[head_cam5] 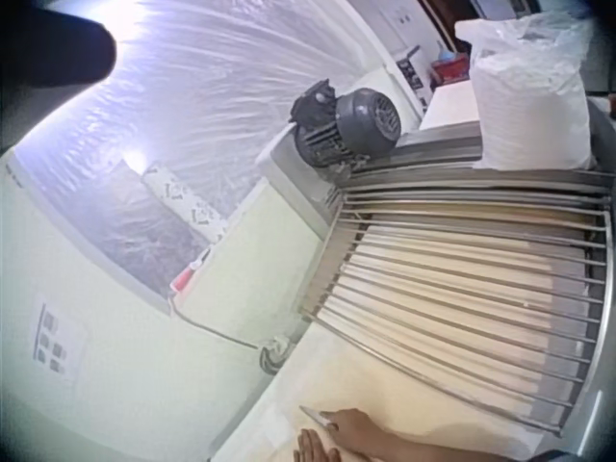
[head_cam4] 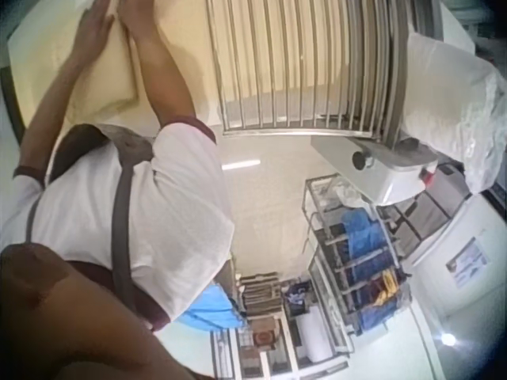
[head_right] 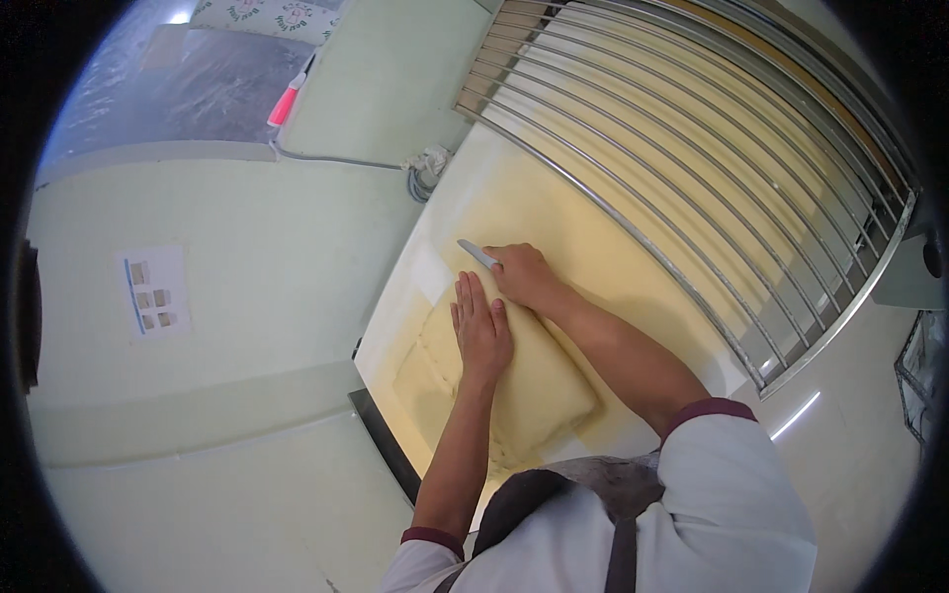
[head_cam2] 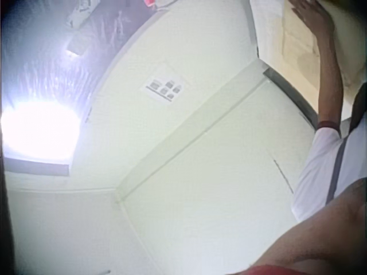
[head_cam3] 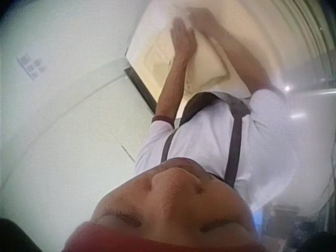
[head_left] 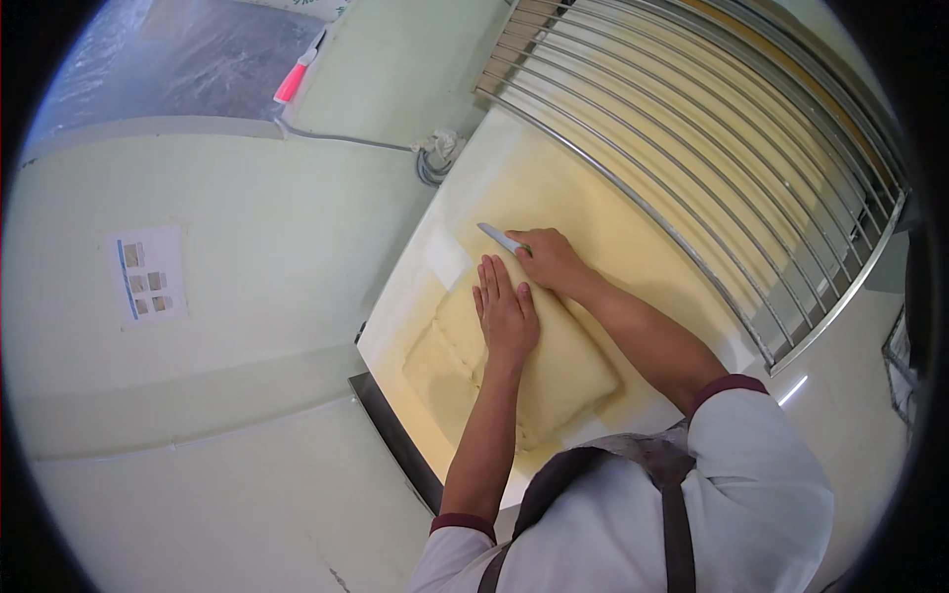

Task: The person wraps butter in dough by folding the dough over it and pinching the seams by hand, then flattens the dough by passing it through a dough sheeter machine.

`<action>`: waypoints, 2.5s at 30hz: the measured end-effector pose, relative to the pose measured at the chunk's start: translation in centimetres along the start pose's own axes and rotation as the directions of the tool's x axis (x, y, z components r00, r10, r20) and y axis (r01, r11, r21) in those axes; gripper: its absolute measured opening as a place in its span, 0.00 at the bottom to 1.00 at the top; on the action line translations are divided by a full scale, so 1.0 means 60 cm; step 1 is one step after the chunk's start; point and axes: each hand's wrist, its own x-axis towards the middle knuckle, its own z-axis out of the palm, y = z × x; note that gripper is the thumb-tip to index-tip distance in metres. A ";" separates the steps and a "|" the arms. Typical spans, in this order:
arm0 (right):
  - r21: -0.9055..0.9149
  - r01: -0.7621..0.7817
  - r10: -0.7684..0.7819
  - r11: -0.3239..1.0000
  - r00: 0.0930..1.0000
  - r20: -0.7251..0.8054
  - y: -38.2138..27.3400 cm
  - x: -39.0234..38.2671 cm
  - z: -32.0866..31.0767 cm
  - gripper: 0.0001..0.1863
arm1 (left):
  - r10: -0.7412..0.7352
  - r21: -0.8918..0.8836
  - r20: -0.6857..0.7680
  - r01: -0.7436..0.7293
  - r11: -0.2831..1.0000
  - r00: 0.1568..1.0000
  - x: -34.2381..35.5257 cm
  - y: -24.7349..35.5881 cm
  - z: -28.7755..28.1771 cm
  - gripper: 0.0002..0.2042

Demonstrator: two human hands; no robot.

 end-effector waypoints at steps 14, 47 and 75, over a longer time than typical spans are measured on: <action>-0.074 0.066 -0.062 0.995 0.996 0.062 0.000 -0.077 -0.028 0.19 | 0.004 0.026 -0.068 -0.002 1.000 0.998 -0.002 -0.010 0.014 0.29; 0.174 -0.295 0.174 0.939 0.849 0.500 -0.180 -0.493 0.097 0.27 | -0.736 -0.999 -0.035 -0.029 0.021 0.676 -0.379 -0.452 -0.094 0.12; 0.074 -0.343 0.307 0.936 0.903 0.299 -0.193 -0.500 0.145 0.23 | -0.547 -0.937 -0.030 0.168 0.308 0.836 -0.407 -0.523 0.016 0.17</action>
